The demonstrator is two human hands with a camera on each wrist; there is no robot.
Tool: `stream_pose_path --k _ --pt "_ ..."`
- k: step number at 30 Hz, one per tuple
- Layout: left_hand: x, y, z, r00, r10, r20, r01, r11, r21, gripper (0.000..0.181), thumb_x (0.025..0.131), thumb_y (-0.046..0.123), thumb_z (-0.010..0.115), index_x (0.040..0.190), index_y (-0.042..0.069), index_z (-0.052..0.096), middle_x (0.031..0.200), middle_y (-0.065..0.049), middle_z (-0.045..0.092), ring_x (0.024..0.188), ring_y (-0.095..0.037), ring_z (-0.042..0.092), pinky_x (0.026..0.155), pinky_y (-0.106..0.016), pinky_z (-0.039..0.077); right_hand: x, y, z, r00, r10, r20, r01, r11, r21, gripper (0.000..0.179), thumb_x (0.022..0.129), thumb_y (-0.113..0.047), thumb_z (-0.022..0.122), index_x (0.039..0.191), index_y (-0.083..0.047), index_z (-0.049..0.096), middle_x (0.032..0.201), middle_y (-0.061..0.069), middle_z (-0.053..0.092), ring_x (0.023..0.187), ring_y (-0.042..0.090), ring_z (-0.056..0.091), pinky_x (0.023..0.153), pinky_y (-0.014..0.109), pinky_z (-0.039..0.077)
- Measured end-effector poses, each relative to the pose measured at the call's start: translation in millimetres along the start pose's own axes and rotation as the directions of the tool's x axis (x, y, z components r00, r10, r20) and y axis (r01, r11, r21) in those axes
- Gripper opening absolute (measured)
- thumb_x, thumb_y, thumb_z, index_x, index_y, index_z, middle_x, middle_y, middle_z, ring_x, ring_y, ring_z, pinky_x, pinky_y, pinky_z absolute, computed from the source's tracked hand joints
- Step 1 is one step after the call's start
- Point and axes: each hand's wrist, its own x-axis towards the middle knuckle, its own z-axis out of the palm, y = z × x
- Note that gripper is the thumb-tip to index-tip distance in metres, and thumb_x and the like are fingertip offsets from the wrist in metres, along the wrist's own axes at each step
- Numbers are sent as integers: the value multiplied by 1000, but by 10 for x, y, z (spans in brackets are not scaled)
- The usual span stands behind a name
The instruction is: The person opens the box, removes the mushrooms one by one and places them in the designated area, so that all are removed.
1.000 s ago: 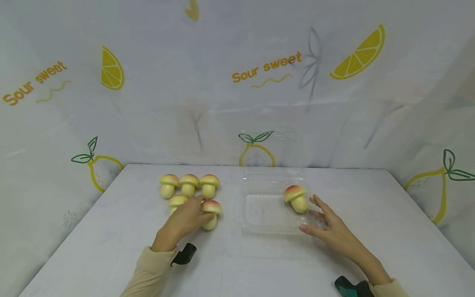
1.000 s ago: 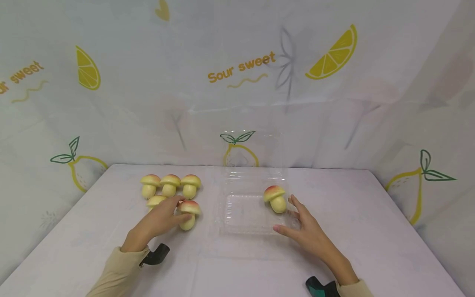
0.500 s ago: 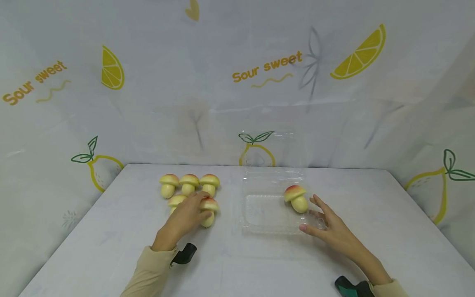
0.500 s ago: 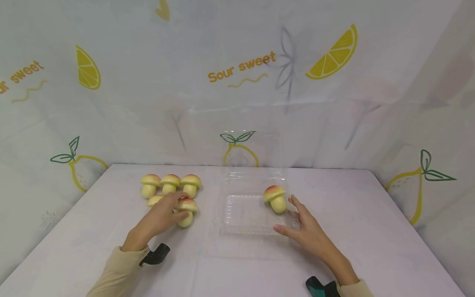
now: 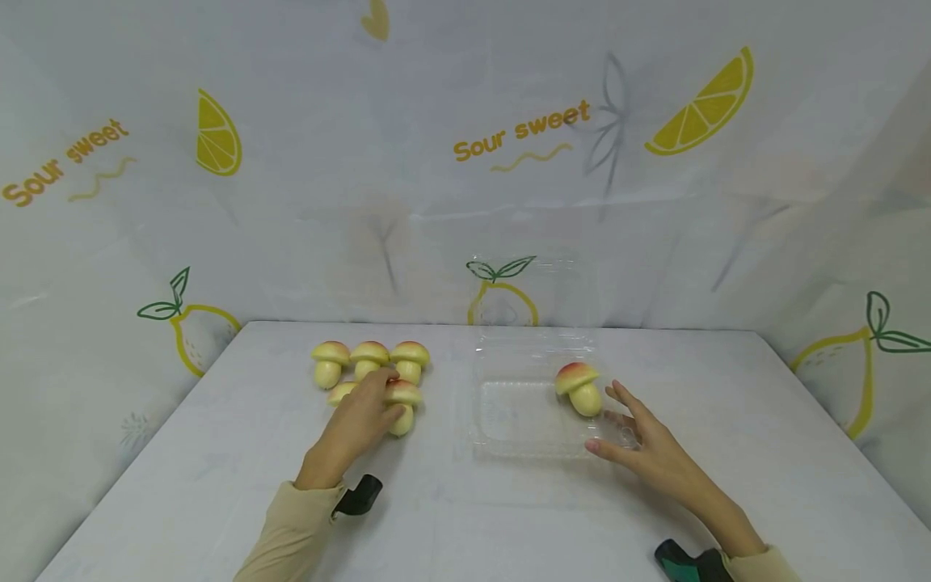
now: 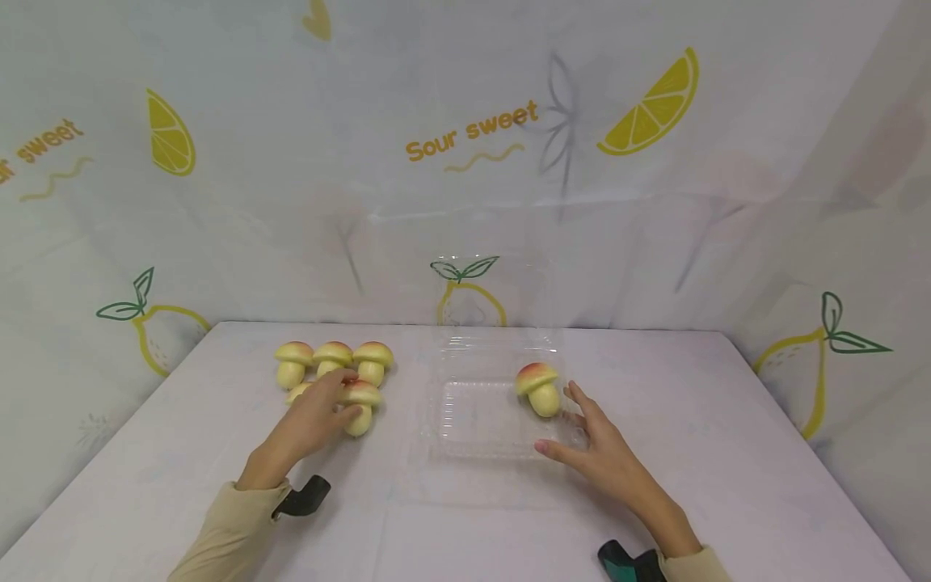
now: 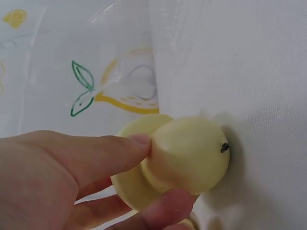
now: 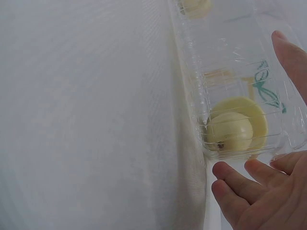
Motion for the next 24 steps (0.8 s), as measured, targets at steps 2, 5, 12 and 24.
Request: stream_pose_path --k 2,5,12,24 --pt "2 -6 -4 1000 1 -6 -1 1000 1 51 91 10 69 136 -3 49 138 -19 56 127 -35 55 102 -51 46 0 -4 -2 1000 0 0 0 1000 0 102 89 -36 73 159 -3 6 160 25 24 136 53 41 101 71 37" --pt "-3 -21 -21 1000 -2 -9 2 1000 -1 51 91 10 68 137 -2 49 139 -19 55 125 -36 56 100 -51 46 -2 -12 -4 1000 -2 -2 2 1000 1 102 89 -36 73 159 -3 6 160 25 24 136 53 41 101 72 37" --pt "-18 -27 -61 1000 1 -10 -1 1000 -28 48 92 12 67 136 2 50 139 -18 55 122 -37 56 97 -53 47 -9 -24 -4 1000 -1 -4 1 1000 6 102 89 -36 74 158 -2 6 160 25 24 136 52 42 101 72 36" --pt "-31 55 -72 999 11 -31 -13 997 -71 54 89 15 72 137 5 50 139 -15 56 125 -34 56 98 -51 47 -8 -14 2 1000 4 -1 -4 1000 0 103 89 -36 73 159 -3 5 160 26 23 135 51 42 101 72 36"
